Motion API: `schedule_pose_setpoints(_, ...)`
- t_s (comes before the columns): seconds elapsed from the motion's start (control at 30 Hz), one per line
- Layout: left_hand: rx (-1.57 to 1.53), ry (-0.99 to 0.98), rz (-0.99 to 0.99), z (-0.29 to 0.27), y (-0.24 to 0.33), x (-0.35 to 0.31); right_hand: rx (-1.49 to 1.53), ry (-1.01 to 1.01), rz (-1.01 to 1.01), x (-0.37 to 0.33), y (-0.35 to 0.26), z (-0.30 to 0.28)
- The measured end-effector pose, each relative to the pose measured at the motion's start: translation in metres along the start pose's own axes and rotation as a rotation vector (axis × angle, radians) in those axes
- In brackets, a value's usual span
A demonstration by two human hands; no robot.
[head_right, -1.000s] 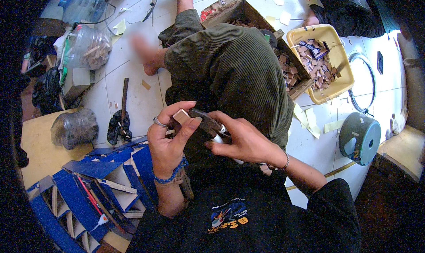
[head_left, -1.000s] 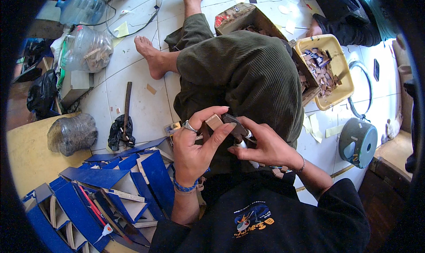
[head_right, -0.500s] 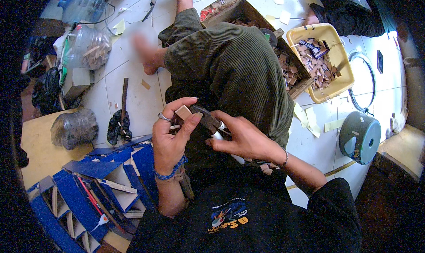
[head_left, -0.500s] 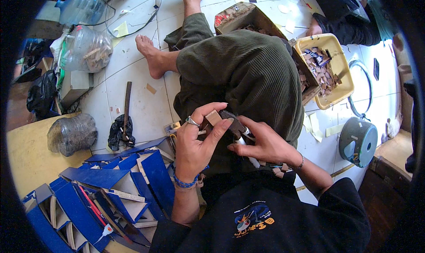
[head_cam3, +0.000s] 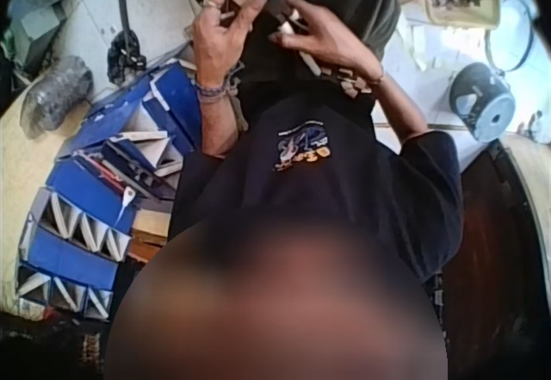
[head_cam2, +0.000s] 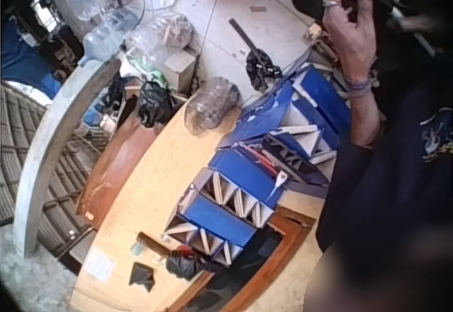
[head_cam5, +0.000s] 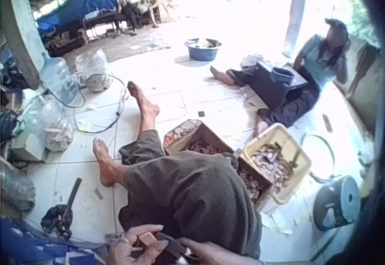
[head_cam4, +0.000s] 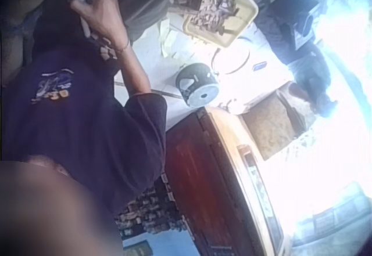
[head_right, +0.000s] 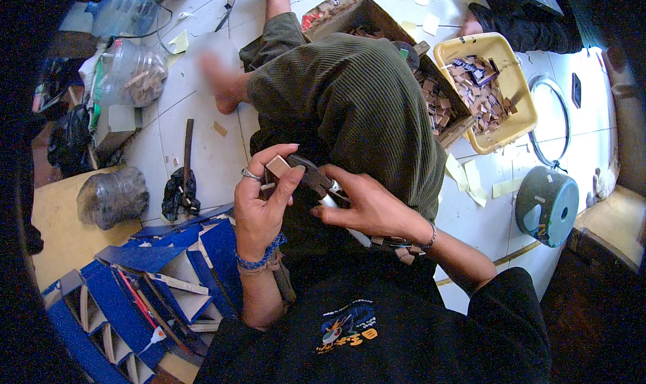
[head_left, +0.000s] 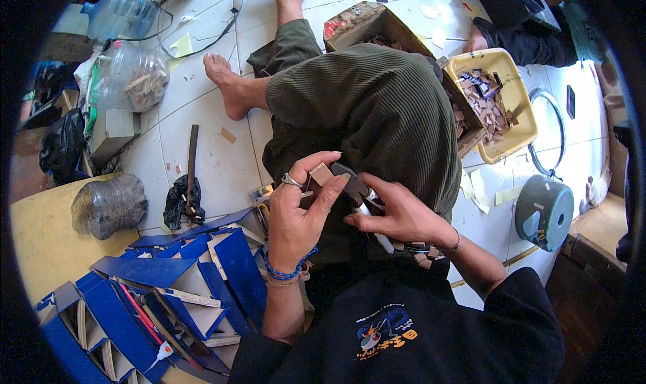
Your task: The person sits on the floor and uses pliers to trim small wooden pieces one at a time. They hold each piece, adjust its position, and clip off small sections before placing the trimmed piece into a nearby container.
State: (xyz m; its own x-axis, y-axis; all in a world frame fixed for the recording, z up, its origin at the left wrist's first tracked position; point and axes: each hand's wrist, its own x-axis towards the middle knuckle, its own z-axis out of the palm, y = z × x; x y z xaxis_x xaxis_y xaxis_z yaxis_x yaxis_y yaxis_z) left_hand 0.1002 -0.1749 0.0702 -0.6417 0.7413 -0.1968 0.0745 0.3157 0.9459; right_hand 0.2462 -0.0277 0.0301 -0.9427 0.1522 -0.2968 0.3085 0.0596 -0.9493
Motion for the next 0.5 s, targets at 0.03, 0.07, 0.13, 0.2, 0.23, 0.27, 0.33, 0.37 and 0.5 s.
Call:
schedule_pose_setpoints(0.03,-0.010,-0.008,-0.032,-0.0002,0.0005,-0.0008,0.004,-0.004,0.019,0.0006,-0.0003,0.0003)
schedule_pose_setpoints(0.07,-0.033,-0.015,-0.051,-0.0002,0.0008,-0.0012,0.014,0.011,0.000,0.0007,-0.0007,0.0003)
schedule_pose_setpoints(0.13,-0.041,-0.006,-0.045,0.0010,0.0006,-0.0015,0.021,0.021,0.004,0.0004,-0.0017,0.0000)
schedule_pose_setpoints(0.2,-0.025,0.018,0.002,0.0025,-0.0003,-0.0012,0.009,0.018,-0.001,0.0002,-0.0027,-0.0009)
schedule_pose_setpoints(0.23,0.001,0.035,0.040,0.0033,-0.0009,-0.0008,0.002,0.014,-0.001,-0.0001,-0.0032,-0.0014)
schedule_pose_setpoints(0.27,0.028,0.052,0.078,0.0038,-0.0015,-0.0005,0.011,0.010,-0.005,-0.0007,-0.0036,-0.0019)
schedule_pose_setpoints(0.33,0.010,0.055,0.092,0.0042,-0.0023,-0.0003,0.025,-0.002,-0.009,-0.0021,-0.0041,-0.0028)
schedule_pose_setpoints(0.37,0.001,0.057,0.100,0.0040,-0.0023,-0.0007,0.032,-0.007,-0.027,-0.0024,-0.0040,-0.0031)
schedule_pose_setpoints(0.5,-0.039,0.031,0.017,0.0021,-0.0007,-0.0033,0.034,-0.040,-0.039,-0.0035,-0.0017,-0.0043)
